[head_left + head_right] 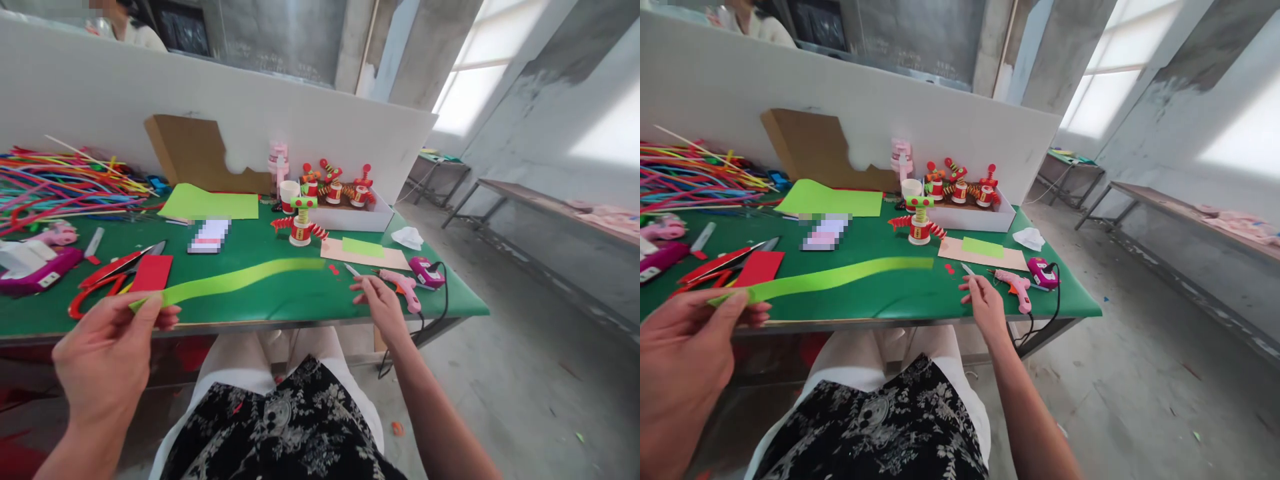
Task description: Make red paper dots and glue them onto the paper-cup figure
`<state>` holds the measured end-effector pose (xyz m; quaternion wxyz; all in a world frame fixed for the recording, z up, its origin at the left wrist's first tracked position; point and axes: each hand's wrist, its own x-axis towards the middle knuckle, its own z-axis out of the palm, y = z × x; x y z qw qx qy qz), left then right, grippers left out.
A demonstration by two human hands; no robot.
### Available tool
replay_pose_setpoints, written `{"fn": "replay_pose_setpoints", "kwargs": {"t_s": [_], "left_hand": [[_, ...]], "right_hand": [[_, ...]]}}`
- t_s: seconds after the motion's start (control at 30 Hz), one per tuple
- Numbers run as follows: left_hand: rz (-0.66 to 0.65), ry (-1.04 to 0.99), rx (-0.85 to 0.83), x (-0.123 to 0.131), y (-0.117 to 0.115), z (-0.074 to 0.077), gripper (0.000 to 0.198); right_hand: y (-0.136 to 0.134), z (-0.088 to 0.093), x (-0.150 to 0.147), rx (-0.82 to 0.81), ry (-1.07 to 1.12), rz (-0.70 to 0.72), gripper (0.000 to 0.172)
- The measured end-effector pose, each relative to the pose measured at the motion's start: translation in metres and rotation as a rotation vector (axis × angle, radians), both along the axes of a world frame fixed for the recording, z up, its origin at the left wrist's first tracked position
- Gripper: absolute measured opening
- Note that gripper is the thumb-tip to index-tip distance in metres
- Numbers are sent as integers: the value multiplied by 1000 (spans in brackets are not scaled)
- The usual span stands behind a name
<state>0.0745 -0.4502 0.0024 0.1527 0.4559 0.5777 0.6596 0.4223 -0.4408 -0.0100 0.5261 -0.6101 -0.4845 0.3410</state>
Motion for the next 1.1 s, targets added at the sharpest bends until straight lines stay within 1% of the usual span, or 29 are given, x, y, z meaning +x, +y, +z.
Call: {"fn": "replay_pose_setpoints", "kwargs": {"t_s": [0.03,0.07,0.1,0.17,0.23,0.27,0.3,0.33,0.4,0.43,0.47,0.57,0.6,0.63,0.67,0.73,0.8,0.87,0.97,1.03,1.1], "left_hand": [[64,190,114,3,-1,1,17],[81,395,197,7,-3,0,12],[52,595,257,10,-5,-3,10],[-77,910,366,20,-10,-16,17],[-210,1093,453,29,-16,-36,25],[-272,1141,468,34,-20,-48,28],[-315,1151,451,37,-25,-59,30],[-360,1141,432,38,-31,-69,33],[-461,1080,357,37,-45,-86,40],[-506,1011,289,34,-52,-92,42],[-517,892,187,32,-58,-96,41],[-484,414,-281,30,-70,-98,27],[-502,282,-431,31,-71,-96,30],[-547,185,-551,34,-70,-93,36],[-609,119,-635,38,-67,-91,43],[-721,26,-732,48,-59,-86,50],[-791,-87,-795,56,-51,-81,55],[-837,-176,-833,61,-47,-78,59],[-882,-209,-861,57,-50,-72,57],[-905,-189,-899,47,-55,-70,54],[-918,-127,-942,33,-61,-69,51]], "right_hand": [[0,3,-5,35,-2,-13,51],[-3,3,-12,36,19,21,51],[-8,2,-23,3,65,83,51],[-23,-9,-51,-153,268,260,53],[-38,-25,-80,-385,542,429,60],[-45,-34,-94,-477,658,473,62],[-49,-42,-105,-532,736,485,63],[-52,-49,-114,-564,793,506,63],[-51,-60,-125,-593,851,477,58],[-48,-63,-127,-590,854,452,55],[-45,-66,-129,-583,847,424,53],[-38,-71,-134,-548,801,379,47],[-37,-72,-136,-538,781,373,46],[-37,-72,-139,-527,758,373,45],[-37,-72,-141,-518,732,379,43],[-39,-71,-145,-512,699,413,42],[-40,-68,-149,-529,704,469,42],[-39,-65,-151,-540,722,488,44],[-35,-57,-152,-499,738,410,45],[-33,-52,-149,-445,752,338,44],[-31,-48,-144,-391,769,278,43]]}}
